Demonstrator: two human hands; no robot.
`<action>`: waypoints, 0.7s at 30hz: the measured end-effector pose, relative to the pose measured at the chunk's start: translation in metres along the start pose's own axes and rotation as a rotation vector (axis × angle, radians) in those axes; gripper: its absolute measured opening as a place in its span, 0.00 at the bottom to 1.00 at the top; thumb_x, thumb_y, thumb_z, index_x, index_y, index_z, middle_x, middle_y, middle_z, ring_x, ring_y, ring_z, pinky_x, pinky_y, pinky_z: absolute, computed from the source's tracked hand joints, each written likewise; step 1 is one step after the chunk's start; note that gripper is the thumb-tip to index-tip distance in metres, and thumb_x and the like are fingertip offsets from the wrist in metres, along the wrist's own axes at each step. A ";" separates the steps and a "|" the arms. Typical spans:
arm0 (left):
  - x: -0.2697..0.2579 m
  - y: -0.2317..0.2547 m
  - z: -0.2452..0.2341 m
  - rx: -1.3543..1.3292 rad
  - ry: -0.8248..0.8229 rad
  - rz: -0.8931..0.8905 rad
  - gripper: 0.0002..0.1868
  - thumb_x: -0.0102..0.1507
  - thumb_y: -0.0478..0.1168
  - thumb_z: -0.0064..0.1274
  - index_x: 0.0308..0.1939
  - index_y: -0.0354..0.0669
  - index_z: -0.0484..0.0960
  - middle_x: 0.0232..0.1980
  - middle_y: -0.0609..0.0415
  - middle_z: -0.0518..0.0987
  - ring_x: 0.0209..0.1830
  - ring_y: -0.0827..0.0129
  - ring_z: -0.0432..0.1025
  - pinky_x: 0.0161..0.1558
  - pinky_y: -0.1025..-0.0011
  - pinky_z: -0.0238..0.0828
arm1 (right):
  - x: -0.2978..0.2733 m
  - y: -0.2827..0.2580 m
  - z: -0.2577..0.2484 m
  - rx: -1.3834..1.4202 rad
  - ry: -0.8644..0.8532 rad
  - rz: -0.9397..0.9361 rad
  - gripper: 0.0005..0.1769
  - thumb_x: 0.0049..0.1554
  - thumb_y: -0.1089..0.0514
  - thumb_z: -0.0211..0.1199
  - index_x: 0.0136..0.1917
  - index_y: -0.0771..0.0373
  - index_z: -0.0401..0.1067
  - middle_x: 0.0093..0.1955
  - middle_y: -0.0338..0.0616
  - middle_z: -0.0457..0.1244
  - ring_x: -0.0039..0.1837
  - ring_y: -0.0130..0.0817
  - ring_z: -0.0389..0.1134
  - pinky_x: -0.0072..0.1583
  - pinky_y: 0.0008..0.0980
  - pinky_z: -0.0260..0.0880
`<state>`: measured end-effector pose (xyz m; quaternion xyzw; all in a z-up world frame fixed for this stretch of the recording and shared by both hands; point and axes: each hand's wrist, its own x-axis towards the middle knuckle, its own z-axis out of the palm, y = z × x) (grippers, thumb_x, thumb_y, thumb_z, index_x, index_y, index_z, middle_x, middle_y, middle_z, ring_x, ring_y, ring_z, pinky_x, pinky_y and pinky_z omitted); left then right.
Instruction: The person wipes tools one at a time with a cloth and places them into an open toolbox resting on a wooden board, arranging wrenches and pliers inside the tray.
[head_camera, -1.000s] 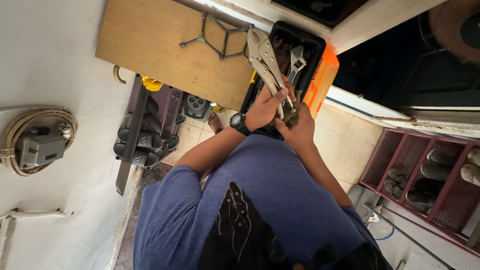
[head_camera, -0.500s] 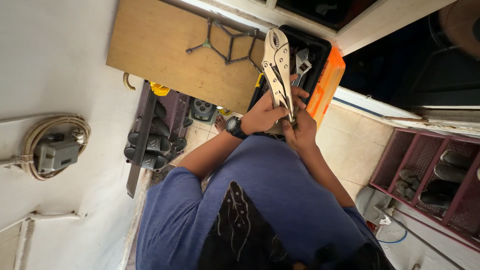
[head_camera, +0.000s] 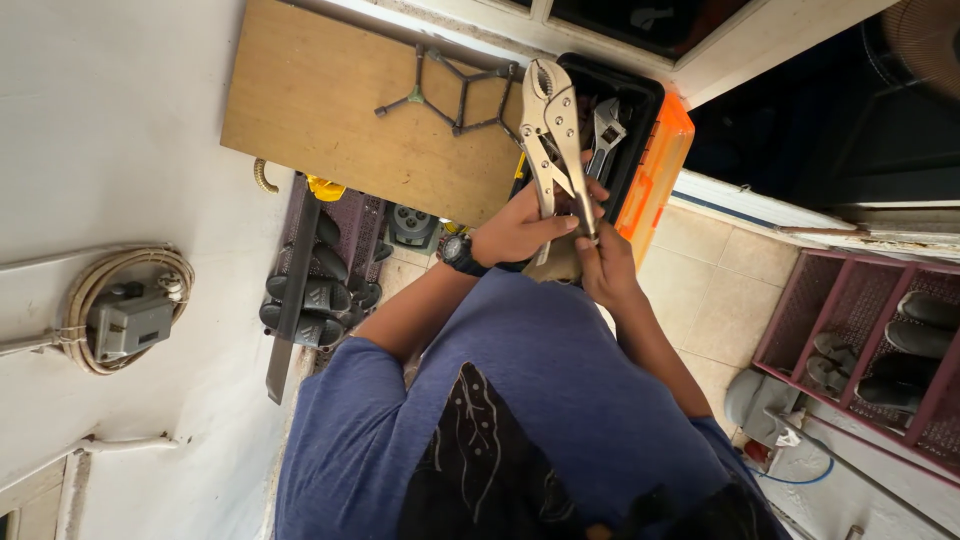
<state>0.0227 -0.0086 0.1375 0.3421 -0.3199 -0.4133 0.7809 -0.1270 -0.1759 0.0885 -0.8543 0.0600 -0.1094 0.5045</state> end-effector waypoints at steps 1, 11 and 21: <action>0.001 0.004 -0.001 -0.034 -0.014 -0.003 0.43 0.69 0.23 0.43 0.84 0.42 0.43 0.75 0.47 0.67 0.73 0.61 0.68 0.76 0.60 0.66 | 0.002 0.000 -0.001 -0.040 0.041 -0.026 0.19 0.67 0.59 0.52 0.65 0.75 0.67 0.50 0.56 0.67 0.53 0.39 0.70 0.54 0.35 0.69; 0.000 0.032 -0.007 -0.088 -0.041 -0.159 0.50 0.60 0.23 0.43 0.85 0.43 0.42 0.80 0.46 0.60 0.82 0.53 0.58 0.75 0.56 0.61 | 0.019 -0.017 -0.030 -0.008 0.102 0.007 0.19 0.68 0.56 0.48 0.62 0.75 0.68 0.45 0.51 0.67 0.45 0.37 0.71 0.48 0.32 0.70; 0.007 0.032 -0.021 -0.329 0.154 -0.055 0.40 0.60 0.22 0.35 0.78 0.38 0.56 0.73 0.38 0.69 0.74 0.47 0.67 0.74 0.45 0.69 | 0.010 0.001 -0.017 -0.093 0.028 0.023 0.12 0.66 0.54 0.62 0.51 0.67 0.70 0.36 0.49 0.63 0.37 0.34 0.65 0.42 0.33 0.66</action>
